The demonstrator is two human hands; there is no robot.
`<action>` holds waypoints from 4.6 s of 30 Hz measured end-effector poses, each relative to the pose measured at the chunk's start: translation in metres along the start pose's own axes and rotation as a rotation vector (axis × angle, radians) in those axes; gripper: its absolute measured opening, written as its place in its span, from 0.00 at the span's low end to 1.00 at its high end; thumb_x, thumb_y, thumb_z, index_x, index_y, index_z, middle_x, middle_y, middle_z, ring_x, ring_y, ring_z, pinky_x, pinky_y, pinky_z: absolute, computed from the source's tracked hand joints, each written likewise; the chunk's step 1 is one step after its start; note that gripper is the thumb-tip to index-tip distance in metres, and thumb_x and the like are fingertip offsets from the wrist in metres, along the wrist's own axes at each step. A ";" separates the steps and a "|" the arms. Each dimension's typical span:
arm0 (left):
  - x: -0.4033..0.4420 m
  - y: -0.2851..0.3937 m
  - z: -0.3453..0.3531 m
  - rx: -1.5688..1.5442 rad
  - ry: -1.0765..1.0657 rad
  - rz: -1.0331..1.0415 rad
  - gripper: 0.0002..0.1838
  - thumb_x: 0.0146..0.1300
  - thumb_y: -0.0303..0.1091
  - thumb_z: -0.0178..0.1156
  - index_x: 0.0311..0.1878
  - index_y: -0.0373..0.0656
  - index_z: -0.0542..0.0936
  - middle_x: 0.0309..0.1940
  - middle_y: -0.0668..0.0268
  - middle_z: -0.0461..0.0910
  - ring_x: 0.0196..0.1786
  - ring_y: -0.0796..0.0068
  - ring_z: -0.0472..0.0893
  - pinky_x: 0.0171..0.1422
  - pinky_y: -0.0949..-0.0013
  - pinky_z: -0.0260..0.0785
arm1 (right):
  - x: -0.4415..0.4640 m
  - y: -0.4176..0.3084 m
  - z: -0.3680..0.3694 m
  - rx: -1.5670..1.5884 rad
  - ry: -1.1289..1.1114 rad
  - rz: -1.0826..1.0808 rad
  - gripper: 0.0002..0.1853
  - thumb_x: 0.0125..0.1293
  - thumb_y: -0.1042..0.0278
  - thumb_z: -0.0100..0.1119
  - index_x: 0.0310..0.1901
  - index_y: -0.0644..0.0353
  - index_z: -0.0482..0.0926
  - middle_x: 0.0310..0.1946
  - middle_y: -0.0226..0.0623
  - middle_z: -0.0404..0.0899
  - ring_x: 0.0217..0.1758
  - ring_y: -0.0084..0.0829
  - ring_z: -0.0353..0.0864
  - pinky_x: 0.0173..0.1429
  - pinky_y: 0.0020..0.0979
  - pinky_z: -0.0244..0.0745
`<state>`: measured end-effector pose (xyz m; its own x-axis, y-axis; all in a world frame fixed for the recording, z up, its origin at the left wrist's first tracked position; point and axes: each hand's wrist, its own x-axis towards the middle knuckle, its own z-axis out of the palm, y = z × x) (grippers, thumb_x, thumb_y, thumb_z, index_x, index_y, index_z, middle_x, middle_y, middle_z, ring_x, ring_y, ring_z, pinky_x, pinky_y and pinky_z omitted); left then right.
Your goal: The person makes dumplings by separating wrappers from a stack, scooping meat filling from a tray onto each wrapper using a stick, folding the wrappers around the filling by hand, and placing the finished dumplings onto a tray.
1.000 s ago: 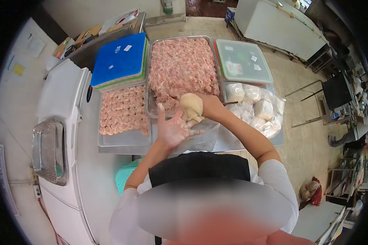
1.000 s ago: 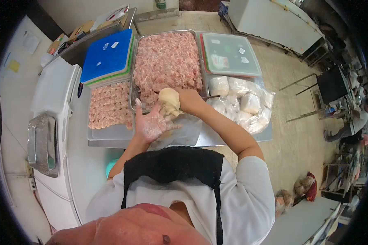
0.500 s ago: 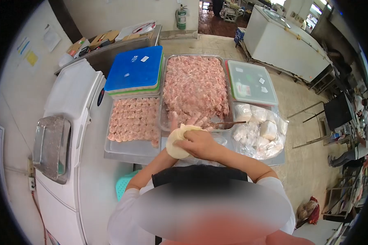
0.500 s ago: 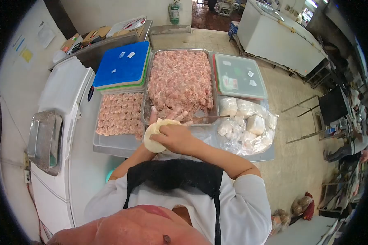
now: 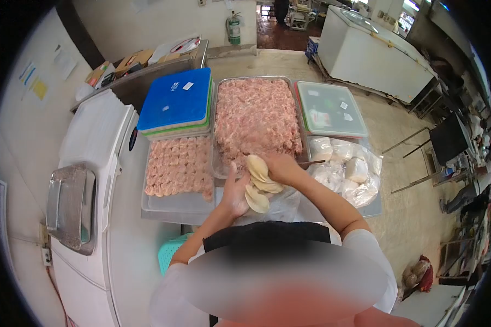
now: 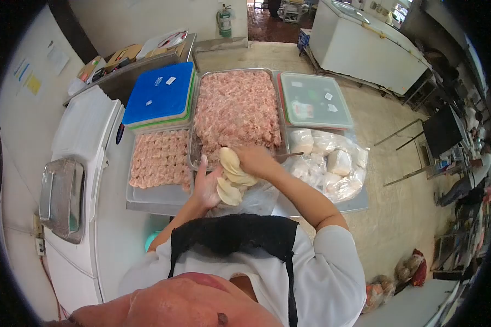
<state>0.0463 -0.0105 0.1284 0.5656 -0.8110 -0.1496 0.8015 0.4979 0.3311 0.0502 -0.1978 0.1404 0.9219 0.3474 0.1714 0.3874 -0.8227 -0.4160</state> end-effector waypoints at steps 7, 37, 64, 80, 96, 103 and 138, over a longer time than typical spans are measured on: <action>0.003 -0.047 -0.104 1.558 0.144 0.467 0.21 0.60 0.35 0.58 0.56 0.37 0.74 0.56 0.53 0.73 0.61 0.51 0.71 0.67 0.56 0.60 | -0.039 0.006 -0.007 0.345 -0.192 -0.052 0.13 0.66 0.59 0.53 0.46 0.54 0.79 0.35 0.45 0.82 0.42 0.49 0.81 0.45 0.44 0.75; -0.054 0.008 -0.067 1.929 0.518 0.624 0.26 0.52 0.33 0.60 0.58 0.45 0.75 0.49 0.55 0.79 0.51 0.55 0.78 0.55 0.59 0.69 | -0.083 0.022 0.042 0.160 -0.170 0.015 0.16 0.62 0.56 0.57 0.50 0.49 0.77 0.41 0.39 0.79 0.44 0.46 0.79 0.46 0.44 0.75; -0.021 0.048 0.017 0.817 0.158 0.577 0.30 0.58 0.25 0.61 0.64 0.34 0.68 0.58 0.59 0.74 0.60 0.70 0.74 0.65 0.67 0.65 | -0.065 0.025 0.091 0.017 -0.081 0.033 0.08 0.57 0.70 0.54 0.36 0.62 0.79 0.33 0.50 0.79 0.40 0.49 0.80 0.45 0.44 0.76; 0.009 0.013 0.029 0.613 -0.084 0.484 0.35 0.65 0.40 0.59 0.71 0.40 0.58 0.67 0.60 0.63 0.69 0.66 0.63 0.71 0.60 0.58 | 0.002 0.006 -0.047 0.483 0.265 0.158 0.20 0.63 0.60 0.59 0.54 0.61 0.76 0.40 0.41 0.80 0.39 0.40 0.81 0.44 0.37 0.76; 0.044 0.014 0.017 -0.048 -0.045 0.094 0.53 0.57 0.80 0.34 0.70 0.40 0.60 0.69 0.51 0.60 0.70 0.49 0.62 0.72 0.43 0.54 | 0.005 -0.049 -0.039 -0.109 0.046 -0.146 0.20 0.60 0.58 0.55 0.54 0.48 0.76 0.39 0.48 0.80 0.45 0.47 0.81 0.45 0.49 0.74; 0.036 0.015 0.029 0.038 -0.130 0.101 0.57 0.55 0.81 0.38 0.75 0.42 0.49 0.74 0.53 0.50 0.75 0.48 0.52 0.76 0.41 0.44 | 0.018 0.021 -0.049 -0.004 -0.054 -0.055 0.25 0.57 0.64 0.57 0.59 0.45 0.73 0.47 0.48 0.74 0.53 0.46 0.76 0.52 0.44 0.73; 0.032 0.015 0.023 0.005 -0.146 0.024 0.52 0.54 0.80 0.43 0.71 0.47 0.61 0.63 0.59 0.70 0.64 0.56 0.70 0.68 0.50 0.62 | 0.029 0.013 -0.041 0.026 0.084 0.092 0.17 0.58 0.58 0.57 0.49 0.49 0.80 0.35 0.45 0.82 0.39 0.44 0.83 0.42 0.45 0.77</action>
<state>0.0721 -0.0359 0.1504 0.5500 -0.8351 -0.0049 0.7870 0.5163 0.3379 0.0820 -0.2166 0.1767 0.9510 0.2315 0.2051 0.3021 -0.8370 -0.4562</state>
